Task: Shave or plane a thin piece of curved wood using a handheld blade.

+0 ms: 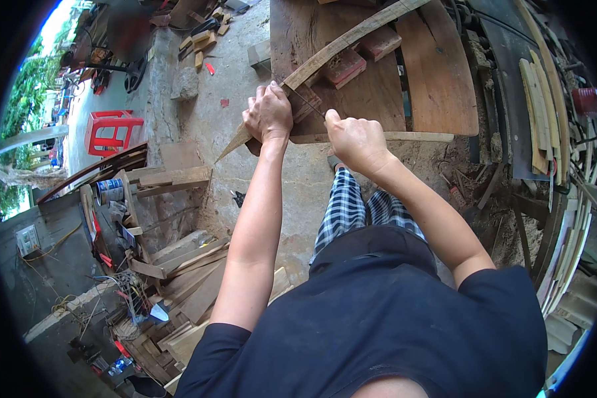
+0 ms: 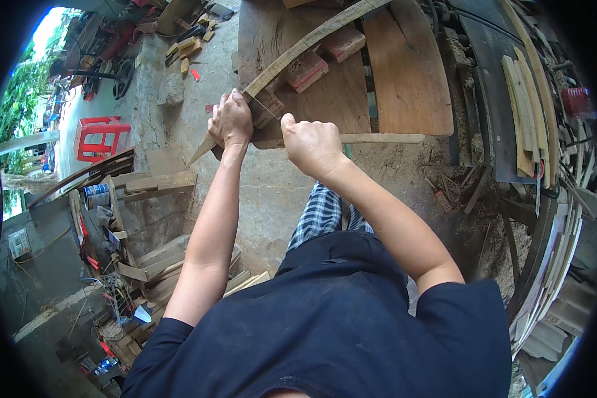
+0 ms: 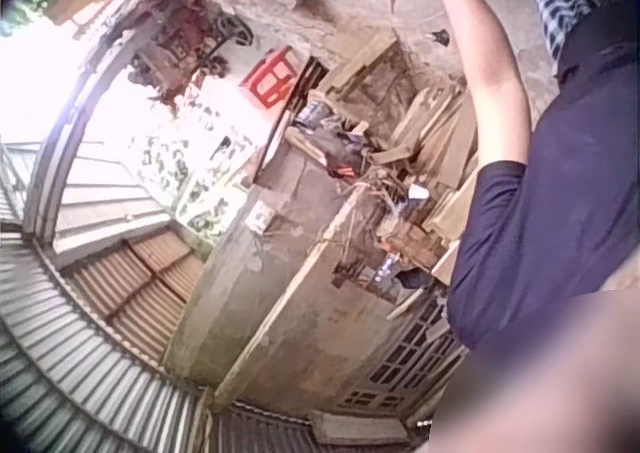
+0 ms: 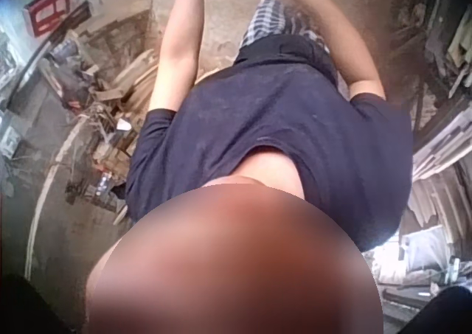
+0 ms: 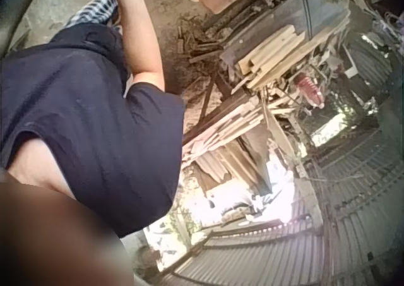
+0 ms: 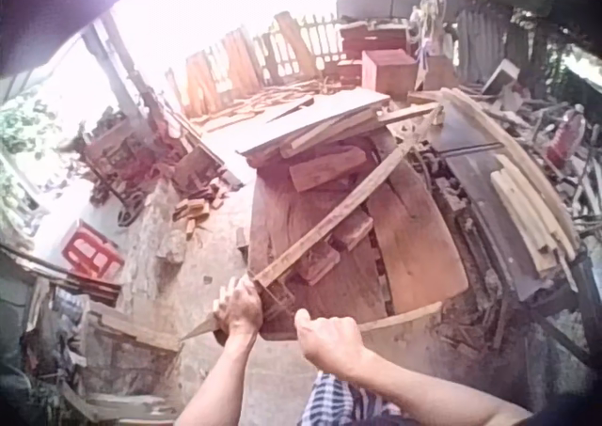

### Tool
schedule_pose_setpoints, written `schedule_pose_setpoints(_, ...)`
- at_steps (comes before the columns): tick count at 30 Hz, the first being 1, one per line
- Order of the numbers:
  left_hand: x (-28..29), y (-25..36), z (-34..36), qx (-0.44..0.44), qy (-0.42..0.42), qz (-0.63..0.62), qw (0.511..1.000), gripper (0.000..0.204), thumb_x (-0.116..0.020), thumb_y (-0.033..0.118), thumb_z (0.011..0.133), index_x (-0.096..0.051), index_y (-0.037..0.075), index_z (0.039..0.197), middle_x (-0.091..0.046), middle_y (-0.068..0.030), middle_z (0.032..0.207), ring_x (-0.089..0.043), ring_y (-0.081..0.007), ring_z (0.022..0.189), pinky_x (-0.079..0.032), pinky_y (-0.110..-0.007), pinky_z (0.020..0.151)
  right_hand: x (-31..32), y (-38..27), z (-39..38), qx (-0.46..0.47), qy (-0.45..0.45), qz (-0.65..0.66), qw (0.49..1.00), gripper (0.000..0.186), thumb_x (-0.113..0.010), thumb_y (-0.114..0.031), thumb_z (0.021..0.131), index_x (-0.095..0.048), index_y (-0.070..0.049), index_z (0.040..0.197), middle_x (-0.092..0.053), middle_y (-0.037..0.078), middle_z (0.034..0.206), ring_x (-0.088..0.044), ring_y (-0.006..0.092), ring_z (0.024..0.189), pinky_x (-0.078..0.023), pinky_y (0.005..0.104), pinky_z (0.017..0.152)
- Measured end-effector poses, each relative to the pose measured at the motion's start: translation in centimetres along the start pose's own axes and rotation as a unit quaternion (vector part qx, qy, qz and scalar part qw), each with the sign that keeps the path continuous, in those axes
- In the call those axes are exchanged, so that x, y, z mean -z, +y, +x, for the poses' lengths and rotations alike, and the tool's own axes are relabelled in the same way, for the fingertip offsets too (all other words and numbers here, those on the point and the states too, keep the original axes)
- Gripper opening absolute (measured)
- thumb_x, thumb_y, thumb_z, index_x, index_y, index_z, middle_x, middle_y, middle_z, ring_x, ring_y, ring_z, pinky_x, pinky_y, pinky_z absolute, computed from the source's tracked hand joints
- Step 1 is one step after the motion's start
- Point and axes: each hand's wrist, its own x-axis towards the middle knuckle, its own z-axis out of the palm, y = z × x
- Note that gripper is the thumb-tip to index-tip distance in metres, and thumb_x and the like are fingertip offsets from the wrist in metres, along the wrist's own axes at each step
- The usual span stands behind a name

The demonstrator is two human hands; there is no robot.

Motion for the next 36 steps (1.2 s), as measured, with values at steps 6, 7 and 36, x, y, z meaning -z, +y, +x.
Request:
schedule_pose_setpoints(6, -0.2, 1.0, 0.1, -0.008, -0.004, -0.016, 1.0, 0.048, -0.029, 0.04, 0.098, -0.066, 0.01, 0.103, -0.067, -0.0106, 0.105, -0.062, -0.0307, 0.1, -0.045, -0.046, 0.085, -1.4, -1.0, 7.7, 0.047, 0.123, 0.02, 0.991, 0.016, -0.05, -0.013, 0.084, -0.06, -0.004, 0.091, -0.07, 0.016, 0.082, -0.071, 0.0288, 0.075, -0.055, 0.0398, 0.063)
schedule_pose_setpoints(7, -0.3, 0.9, 0.0, 0.007, -0.007, -0.014, 1.0, 0.049, -0.029, 0.04, 0.097, -0.067, 0.01, 0.103, -0.067, -0.0099, 0.105, -0.061, -0.0308, 0.1, -0.045, -0.046, 0.086, -1.5, -1.1, 7.4, 0.047, 0.122, 0.021, 0.991, 0.016, -0.05, -0.013, 0.084, -0.06, -0.004, 0.091, -0.07, 0.016, 0.082, -0.071, 0.0288, 0.075, -0.055, 0.0398, 0.063)
schedule_pose_setpoints(36, -0.8, -0.6, -0.1, -0.021, 0.034, 0.001, 0.999, 0.045, -0.033, 0.036, 0.097, -0.069, 0.009, 0.096, -0.066, -0.0066, 0.108, -0.062, -0.0291, 0.096, -0.046, -0.047, 0.081, -2.1, -0.8, 4.0, 0.045, 0.103, 0.023, 0.993, 0.015, -0.048, -0.01, 0.084, -0.059, -0.004, 0.092, -0.07, 0.016, 0.078, -0.07, 0.0284, 0.072, -0.055, 0.0388, 0.059)
